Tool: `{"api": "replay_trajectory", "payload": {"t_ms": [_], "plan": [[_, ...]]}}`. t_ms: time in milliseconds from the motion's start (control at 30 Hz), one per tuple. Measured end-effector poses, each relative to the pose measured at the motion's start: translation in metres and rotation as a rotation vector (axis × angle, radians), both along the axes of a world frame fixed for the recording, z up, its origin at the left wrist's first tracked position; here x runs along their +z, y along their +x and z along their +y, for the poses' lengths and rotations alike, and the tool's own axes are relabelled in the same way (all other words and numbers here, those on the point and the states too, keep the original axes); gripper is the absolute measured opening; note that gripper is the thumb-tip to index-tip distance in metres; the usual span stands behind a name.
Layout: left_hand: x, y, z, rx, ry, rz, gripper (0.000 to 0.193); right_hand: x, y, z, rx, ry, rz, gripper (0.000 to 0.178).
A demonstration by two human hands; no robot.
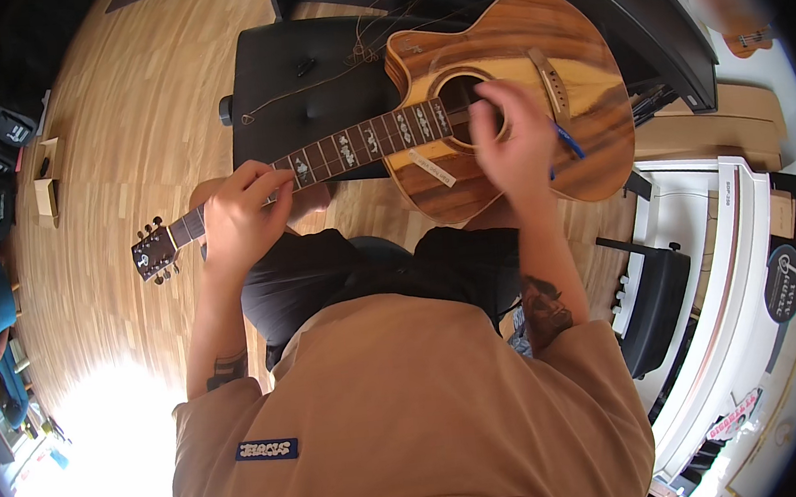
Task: The person opens a small yellow packet and removes a guitar string. They then thread the string through the soundhole of an acoustic guitar resting on their lap, pull it to the headstock, and begin winding it onto a tuning peg.
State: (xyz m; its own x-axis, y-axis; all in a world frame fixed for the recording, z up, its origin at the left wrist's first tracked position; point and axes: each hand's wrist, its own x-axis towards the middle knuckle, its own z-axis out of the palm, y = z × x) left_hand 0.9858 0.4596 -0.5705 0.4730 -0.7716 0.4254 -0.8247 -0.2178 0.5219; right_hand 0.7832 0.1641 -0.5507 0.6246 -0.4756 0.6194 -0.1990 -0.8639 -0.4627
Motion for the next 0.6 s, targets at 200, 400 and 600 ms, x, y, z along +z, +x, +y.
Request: {"api": "replay_trajectory", "payload": {"t_ms": [200,400,600], "plan": [[-0.002,-0.014,-0.021,-0.072,-0.029,0.154,0.015,-0.016,-0.054,-0.124,-0.388,0.092,0.112,0.020],[-0.005,-0.036,-0.071,-0.187,-0.010,0.199,0.017,-0.016,-0.055,-0.162,-0.223,0.165,0.275,0.020],[-0.025,-0.049,-0.126,-0.233,-0.127,0.089,0.013,-0.024,-0.052,-0.181,-0.111,-0.049,0.351,0.010]]}}
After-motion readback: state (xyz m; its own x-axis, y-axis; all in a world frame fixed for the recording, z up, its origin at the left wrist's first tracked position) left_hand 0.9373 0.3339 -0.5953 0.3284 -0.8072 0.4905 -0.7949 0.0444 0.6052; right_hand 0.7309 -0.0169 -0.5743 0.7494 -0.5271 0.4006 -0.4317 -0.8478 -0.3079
